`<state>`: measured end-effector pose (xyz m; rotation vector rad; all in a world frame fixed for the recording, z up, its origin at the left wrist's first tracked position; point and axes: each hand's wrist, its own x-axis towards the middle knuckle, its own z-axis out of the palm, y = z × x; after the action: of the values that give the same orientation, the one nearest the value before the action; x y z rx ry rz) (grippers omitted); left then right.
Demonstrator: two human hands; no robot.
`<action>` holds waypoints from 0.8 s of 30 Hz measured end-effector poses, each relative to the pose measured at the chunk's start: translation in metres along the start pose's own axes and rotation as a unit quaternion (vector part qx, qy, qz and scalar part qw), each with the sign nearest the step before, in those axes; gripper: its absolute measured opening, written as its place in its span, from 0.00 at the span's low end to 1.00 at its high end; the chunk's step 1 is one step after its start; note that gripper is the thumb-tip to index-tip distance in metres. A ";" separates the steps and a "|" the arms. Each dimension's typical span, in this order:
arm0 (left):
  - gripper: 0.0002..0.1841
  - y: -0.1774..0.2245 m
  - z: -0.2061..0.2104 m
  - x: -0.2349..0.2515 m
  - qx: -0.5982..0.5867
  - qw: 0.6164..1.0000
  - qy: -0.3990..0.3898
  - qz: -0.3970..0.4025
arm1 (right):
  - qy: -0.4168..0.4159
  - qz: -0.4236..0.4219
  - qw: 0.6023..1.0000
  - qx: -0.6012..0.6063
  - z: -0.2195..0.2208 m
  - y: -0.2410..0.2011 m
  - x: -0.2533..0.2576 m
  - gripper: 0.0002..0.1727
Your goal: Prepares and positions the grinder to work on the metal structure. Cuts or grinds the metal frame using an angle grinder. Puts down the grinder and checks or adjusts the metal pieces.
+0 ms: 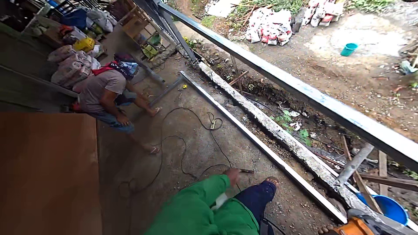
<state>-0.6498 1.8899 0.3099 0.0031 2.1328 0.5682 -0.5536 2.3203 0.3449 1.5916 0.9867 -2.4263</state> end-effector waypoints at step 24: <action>0.24 -0.209 0.026 -0.259 -0.271 0.938 0.150 -0.155 | -0.110 -0.025 0.978 -0.173 0.036 0.145 -0.093 0.15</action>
<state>-0.4323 1.6589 0.4153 -0.7577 2.1325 0.9934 -0.4822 2.1602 0.3646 1.1721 1.3279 -2.2381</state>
